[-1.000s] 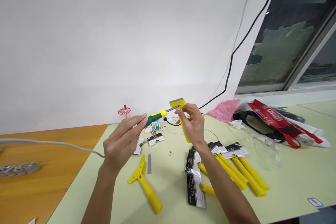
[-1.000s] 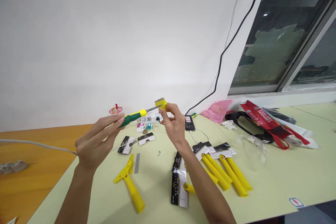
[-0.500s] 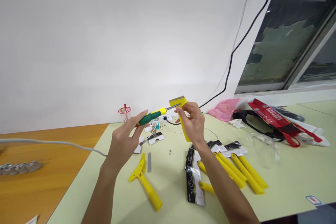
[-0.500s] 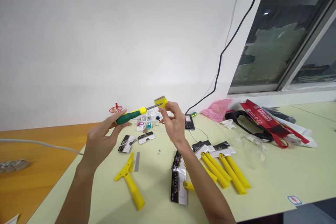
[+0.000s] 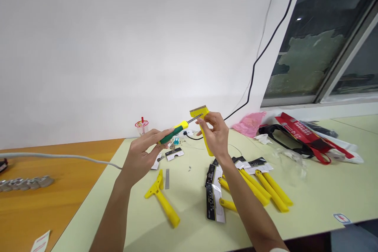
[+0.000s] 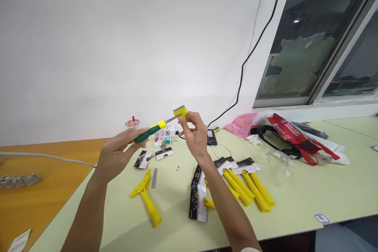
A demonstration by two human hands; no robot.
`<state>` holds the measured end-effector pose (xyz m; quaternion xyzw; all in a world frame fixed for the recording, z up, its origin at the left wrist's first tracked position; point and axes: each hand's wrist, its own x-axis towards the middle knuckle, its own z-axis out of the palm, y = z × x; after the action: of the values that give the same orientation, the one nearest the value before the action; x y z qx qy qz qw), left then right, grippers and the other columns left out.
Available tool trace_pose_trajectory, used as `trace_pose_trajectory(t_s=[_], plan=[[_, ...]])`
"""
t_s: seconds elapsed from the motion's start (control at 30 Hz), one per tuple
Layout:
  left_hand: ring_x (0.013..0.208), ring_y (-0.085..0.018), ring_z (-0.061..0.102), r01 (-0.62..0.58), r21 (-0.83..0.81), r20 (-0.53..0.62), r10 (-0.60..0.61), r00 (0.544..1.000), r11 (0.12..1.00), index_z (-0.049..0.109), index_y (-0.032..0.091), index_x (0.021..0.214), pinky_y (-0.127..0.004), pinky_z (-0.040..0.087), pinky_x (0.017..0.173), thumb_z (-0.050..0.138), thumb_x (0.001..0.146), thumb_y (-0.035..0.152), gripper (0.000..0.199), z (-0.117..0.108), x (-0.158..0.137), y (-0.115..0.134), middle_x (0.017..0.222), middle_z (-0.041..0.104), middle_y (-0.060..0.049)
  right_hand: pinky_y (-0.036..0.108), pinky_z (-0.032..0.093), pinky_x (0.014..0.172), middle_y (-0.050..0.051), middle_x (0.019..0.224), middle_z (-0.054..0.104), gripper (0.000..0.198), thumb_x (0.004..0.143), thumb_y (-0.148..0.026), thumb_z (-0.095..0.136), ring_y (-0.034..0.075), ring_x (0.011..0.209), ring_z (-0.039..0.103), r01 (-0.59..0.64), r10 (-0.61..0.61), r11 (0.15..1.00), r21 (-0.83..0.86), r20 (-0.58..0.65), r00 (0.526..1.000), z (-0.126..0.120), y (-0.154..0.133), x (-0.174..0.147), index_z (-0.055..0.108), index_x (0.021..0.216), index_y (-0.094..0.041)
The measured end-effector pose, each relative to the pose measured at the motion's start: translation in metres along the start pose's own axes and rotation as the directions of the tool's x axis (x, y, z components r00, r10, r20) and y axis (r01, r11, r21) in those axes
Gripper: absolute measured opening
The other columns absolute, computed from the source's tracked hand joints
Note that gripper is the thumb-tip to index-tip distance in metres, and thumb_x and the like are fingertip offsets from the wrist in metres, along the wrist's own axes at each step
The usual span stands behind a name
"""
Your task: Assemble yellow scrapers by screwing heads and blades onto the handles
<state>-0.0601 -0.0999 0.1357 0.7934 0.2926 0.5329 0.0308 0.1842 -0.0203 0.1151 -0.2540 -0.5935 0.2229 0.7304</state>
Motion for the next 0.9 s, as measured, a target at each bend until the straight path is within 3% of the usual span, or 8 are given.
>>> trace_pose_trajectory(t_s=[0.13, 0.27, 0.37, 0.47, 0.67, 0.9], plan=[[0.087, -0.019, 0.074, 0.045, -0.083, 0.013, -0.044, 0.999, 0.996, 0.077, 0.038, 0.144, -0.033, 0.061, 0.08, 0.074, 0.103, 0.02, 0.045, -0.002, -0.001, -0.002, 0.113, 0.079, -0.006, 0.028, 0.068, 0.052, 0.007, 0.111, 0.074, 0.031, 0.099, -0.052, 0.079, 0.024, 0.095, 0.077, 0.005, -0.005, 1.0, -0.017, 0.017, 1.0, -0.002, 0.002, 0.0, 0.069, 0.113, -0.026], [0.089, -0.02, 0.074, 0.103, -0.092, 0.05, -0.099, 0.994, 0.99, 0.077, 0.036, 0.145, -0.033, 0.06, 0.082, 0.083, 0.098, 0.026, 0.049, -0.002, 0.0, -0.003, 0.099, 0.08, -0.005, 0.027, 0.068, 0.054, 0.006, 0.11, 0.072, 0.029, 0.102, -0.053, 0.076, 0.024, 0.098, 0.076, 0.007, -0.006, 0.999, -0.045, 0.032, 0.999, -0.002, 0.013, 0.001, 0.072, 0.115, -0.027], [0.085, -0.019, 0.071, 0.131, -0.059, -0.007, -0.132, 0.991, 0.99, 0.08, 0.035, 0.141, -0.031, 0.057, 0.076, 0.077, 0.103, 0.027, 0.039, 0.0, 0.002, -0.004, 0.091, 0.078, -0.004, 0.027, 0.068, 0.055, 0.006, 0.11, 0.072, 0.03, 0.103, -0.053, 0.076, 0.024, 0.1, 0.076, -0.008, 0.011, 0.998, -0.068, 0.044, 0.999, -0.002, 0.021, 0.002, 0.073, 0.117, -0.028], [0.086, -0.019, 0.072, 0.146, -0.024, -0.072, -0.148, 0.986, 0.989, 0.081, 0.033, 0.139, -0.031, 0.056, 0.074, 0.075, 0.104, 0.028, 0.036, 0.002, 0.003, -0.009, 0.097, 0.079, -0.005, 0.028, 0.069, 0.055, 0.007, 0.11, 0.072, 0.03, 0.102, -0.054, 0.076, 0.024, 0.098, 0.076, -0.019, 0.024, 0.997, -0.081, 0.057, 0.998, -0.001, 0.025, 0.002, 0.073, 0.117, -0.027], [0.091, -0.017, 0.072, -0.012, 0.071, -0.081, 0.017, 0.997, 0.997, 0.079, 0.038, 0.141, -0.029, 0.056, 0.074, 0.076, 0.102, 0.017, 0.045, 0.0, 0.003, -0.018, 0.108, 0.079, -0.004, 0.027, 0.067, 0.052, 0.007, 0.11, 0.074, 0.032, 0.102, -0.055, 0.075, 0.025, 0.097, 0.078, -0.03, 0.036, 0.998, -0.062, 0.09, 0.995, -0.001, 0.024, 0.003, 0.071, 0.116, -0.027], [0.088, -0.016, 0.072, -0.134, 0.208, -0.067, 0.15, 0.986, 0.969, 0.078, 0.038, 0.143, -0.027, 0.055, 0.07, 0.074, 0.102, 0.012, 0.049, -0.007, 0.0, -0.006, 0.11, 0.078, -0.005, 0.026, 0.065, 0.052, 0.006, 0.107, 0.076, 0.032, 0.1, -0.053, 0.079, 0.024, 0.094, 0.079, -0.048, 0.047, 0.999, 0.008, 0.123, 0.991, -0.001, 0.014, 0.001, 0.071, 0.117, -0.027]])
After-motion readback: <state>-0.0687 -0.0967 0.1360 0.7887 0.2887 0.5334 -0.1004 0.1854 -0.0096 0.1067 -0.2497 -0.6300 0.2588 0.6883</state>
